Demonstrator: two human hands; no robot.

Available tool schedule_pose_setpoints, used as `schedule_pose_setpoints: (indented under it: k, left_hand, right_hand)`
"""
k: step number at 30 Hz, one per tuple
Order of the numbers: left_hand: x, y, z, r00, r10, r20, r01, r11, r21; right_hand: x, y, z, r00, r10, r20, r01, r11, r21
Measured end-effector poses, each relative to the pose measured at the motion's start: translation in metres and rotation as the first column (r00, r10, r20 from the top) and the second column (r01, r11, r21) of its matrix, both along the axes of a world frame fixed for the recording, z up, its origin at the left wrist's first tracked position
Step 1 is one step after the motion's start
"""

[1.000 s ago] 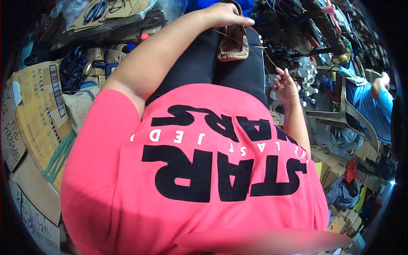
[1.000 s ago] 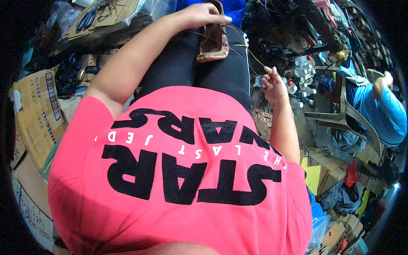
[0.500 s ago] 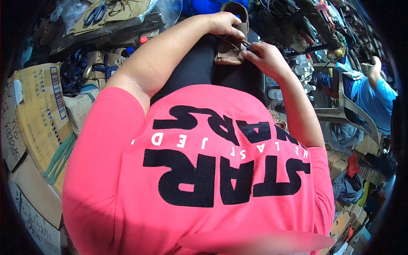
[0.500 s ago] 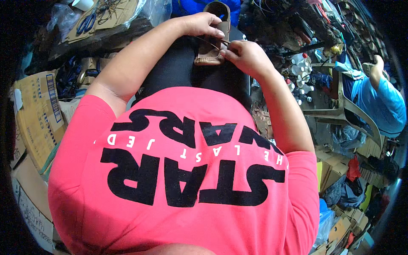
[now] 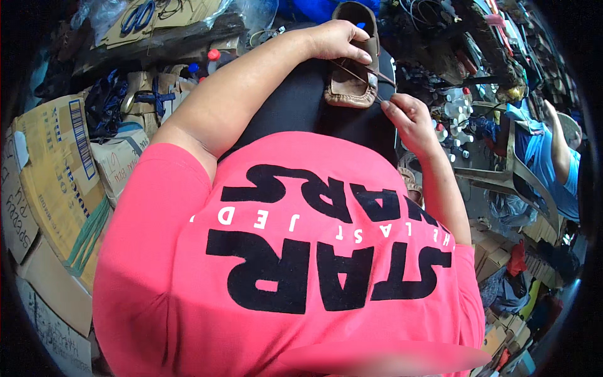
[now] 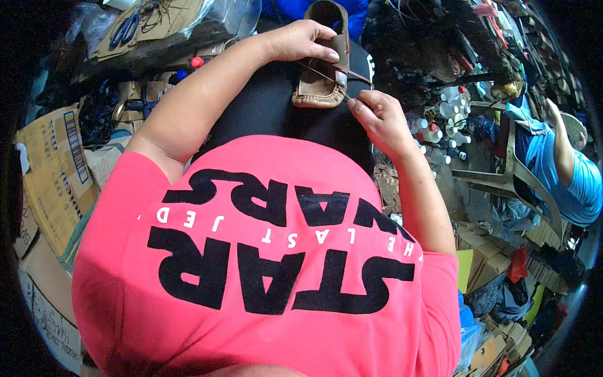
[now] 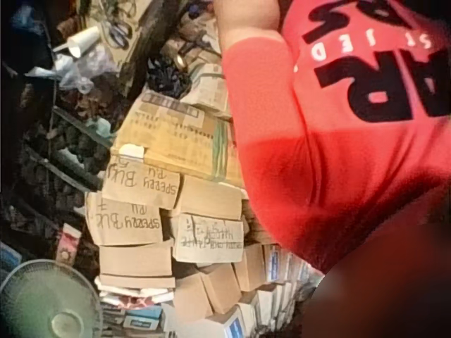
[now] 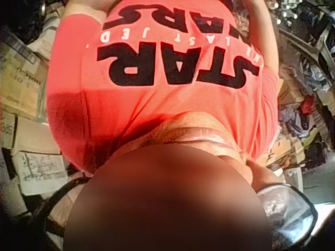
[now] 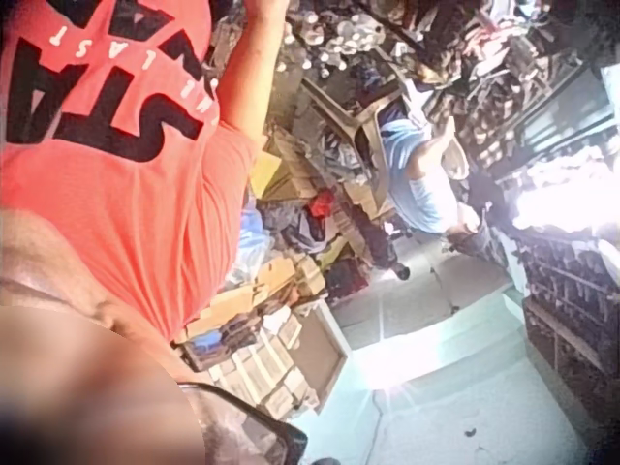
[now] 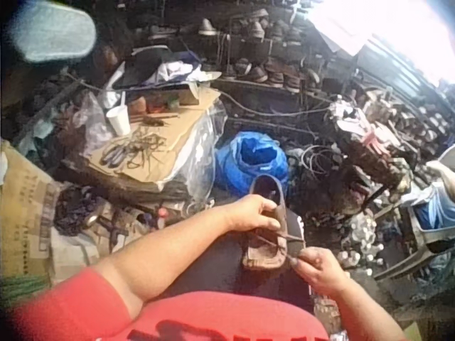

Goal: Stitching the leather upper component of a shoe by hand.

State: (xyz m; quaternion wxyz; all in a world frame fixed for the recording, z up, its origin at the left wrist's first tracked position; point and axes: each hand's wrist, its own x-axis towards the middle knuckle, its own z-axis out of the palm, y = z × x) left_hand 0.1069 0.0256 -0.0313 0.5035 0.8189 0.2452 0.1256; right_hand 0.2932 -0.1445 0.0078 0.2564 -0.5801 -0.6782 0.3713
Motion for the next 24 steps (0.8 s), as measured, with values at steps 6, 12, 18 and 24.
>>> schedule_pose_setpoints:
  k: [6, 12, 18, 24]
  left_hand:
    - [-0.003, 0.002, 0.005, 1.0, 0.015, -0.016, -0.015, 0.999, 0.032]
    - [-0.013, 0.006, 0.019, 0.993, -0.109, -0.053, 0.087, 0.946, -0.313]
    - [-0.006, -0.001, 0.016, 0.999, -0.051, -0.015, 0.048, 0.987, -0.154]
    - [-0.001, -0.007, 0.009, 0.999, 0.038, 0.011, -0.035, 0.974, -0.224]
  right_hand:
    - [0.002, -0.01, 0.015, 0.999, -0.021, -0.05, 0.023, 0.999, 0.04]
    - [0.009, -0.008, 0.018, 0.988, -0.137, -0.073, 0.142, 0.987, 0.071]
    - [0.007, 0.008, 0.015, 0.996, -0.051, 0.077, 0.046, 0.997, 0.069]
    - [0.009, 0.012, 0.013, 0.99, -0.035, 0.135, 0.033, 0.999, 0.015]
